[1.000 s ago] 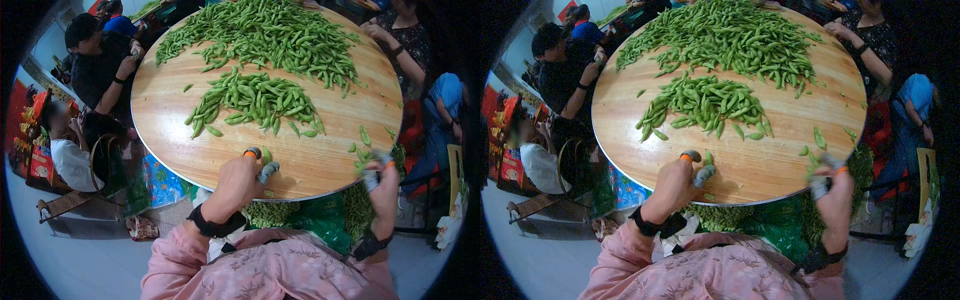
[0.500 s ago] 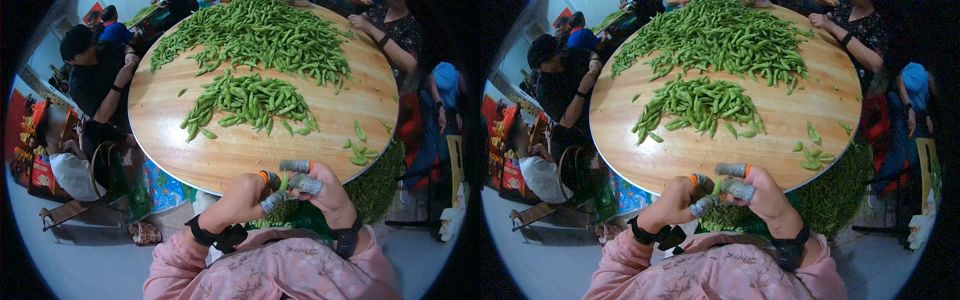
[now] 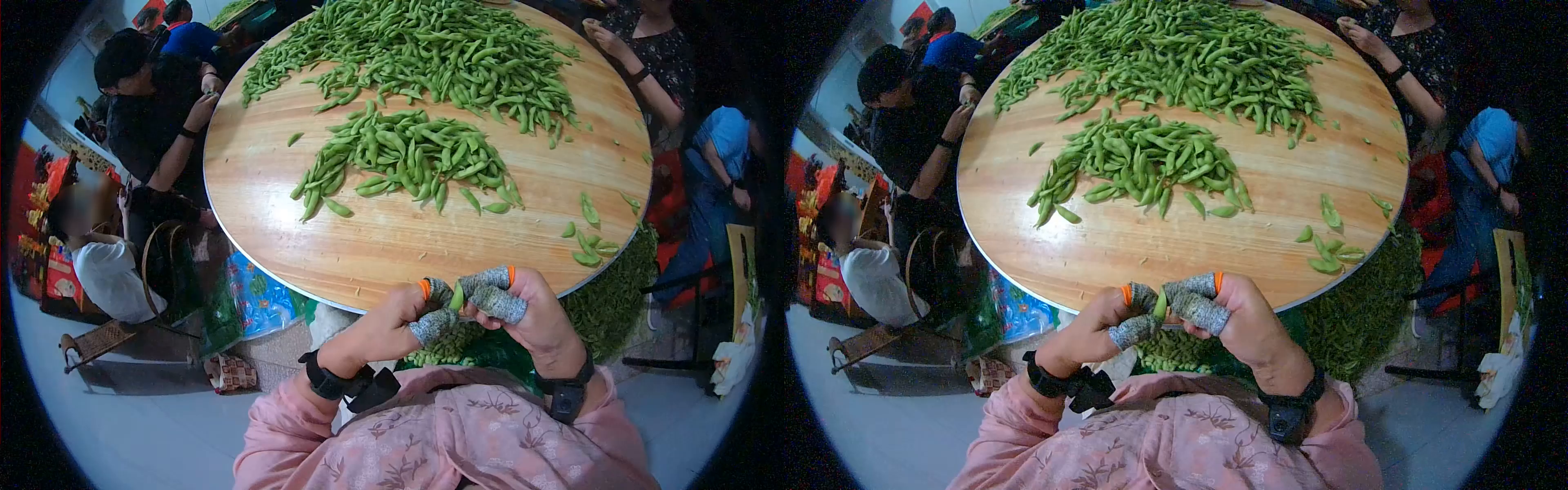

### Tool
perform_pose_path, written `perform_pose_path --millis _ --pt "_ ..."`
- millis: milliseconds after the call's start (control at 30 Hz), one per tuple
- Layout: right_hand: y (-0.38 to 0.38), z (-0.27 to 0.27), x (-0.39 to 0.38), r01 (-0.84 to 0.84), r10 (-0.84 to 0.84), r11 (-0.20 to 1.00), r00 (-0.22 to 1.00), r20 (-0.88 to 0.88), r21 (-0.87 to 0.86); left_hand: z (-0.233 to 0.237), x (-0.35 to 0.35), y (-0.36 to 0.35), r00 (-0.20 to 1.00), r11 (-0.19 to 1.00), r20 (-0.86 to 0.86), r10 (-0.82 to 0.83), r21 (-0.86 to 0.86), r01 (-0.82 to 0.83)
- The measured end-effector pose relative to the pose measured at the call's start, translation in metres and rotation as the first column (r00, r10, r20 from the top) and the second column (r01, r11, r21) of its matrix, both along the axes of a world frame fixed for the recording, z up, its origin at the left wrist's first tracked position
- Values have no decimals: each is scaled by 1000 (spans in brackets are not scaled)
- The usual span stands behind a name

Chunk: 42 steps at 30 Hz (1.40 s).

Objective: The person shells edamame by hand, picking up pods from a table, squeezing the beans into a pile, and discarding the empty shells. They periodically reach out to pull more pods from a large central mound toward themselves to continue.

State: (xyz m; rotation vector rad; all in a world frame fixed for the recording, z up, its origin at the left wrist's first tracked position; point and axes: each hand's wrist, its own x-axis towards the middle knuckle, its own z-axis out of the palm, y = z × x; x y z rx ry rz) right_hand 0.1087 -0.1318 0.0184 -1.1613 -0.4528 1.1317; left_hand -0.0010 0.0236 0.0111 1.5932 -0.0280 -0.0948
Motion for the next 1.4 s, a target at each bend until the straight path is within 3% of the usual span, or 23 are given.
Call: perform_pose_path --millis 33,167,233,567,633,767,800,833,900,967,1000,1067,1100,1167,1200,1267,1300,1367,1400 --pt "0 1 -1 -7 7 1000 1000 -1 -3 -1 0 1 1000 997 14 -24 69 23" --pt "1 1 -2 -24 24 1000 999 21 3 6 1 4 998 996 -42 -46 81 49" --pt "1 -1 -2 -35 36 999 999 33 -14 7 2 5 994 971 46 -95 222 83" --pt "0 -3 -6 -14 21 999 988 154 -44 4 1 7 991 952 10 -131 280 123" --pt "2 -8 -8 28 -23 999 986 168 -27 0 2 4 995 990 40 -89 113 84" --pt "1 -6 -7 192 -191 981 955 229 18 7 -2 -9 997 976 26 75 201 -79" --pt "1 -6 -6 192 -191 981 955 229 19 10 -4 -14 995 871 57 87 481 -104" --pt "1 -7 -5 150 -152 988 965 214 24 10 -6 -17 992 686 89 90 716 -127" --pt "-2 -9 -3 108 -111 994 974 198 28 1 -9 -17 993 632 103 54 766 -114" --pt "-5 -13 -1 -45 45 998 999 17 -52 -1 -10 -17 960 591 258 107 760 -270" --pt "-6 -12 -3 -45 46 998 999 16 -53 -2 -10 -17 960 591 258 107 760 -270" --pt "-5 -7 -9 28 -25 998 999 -44 61 -4 -10 -17 949 830 256 186 475 -291" --pt "-4 -9 -11 28 -25 998 999 -43 62 -6 -10 -17 948 830 256 186 476 -292" --pt "-1 -14 -12 41 -46 991 998 39 125 -9 -10 -16 945 932 196 261 203 -299" --pt "1 -16 -13 41 -47 991 998 39 126 -13 -11 -16 945 932 197 261 203 -299" --pt "4 -21 -13 51 -94 975 976 194 216 -19 -14 -17 958 934 -38 285 -212 -286" --pt "5 -24 -12 50 -93 975 976 195 216 -16 -14 -18 958 934 -38 286 -212 -287" --pt "6 -29 -10 10 -78 962 967 241 272 -9 -14 -20 898 753 -364 247 -512 -414" --pt "5 -28 -8 9 -78 962 967 242 272 -11 -14 -19 898 752 -363 248 -512 -414"
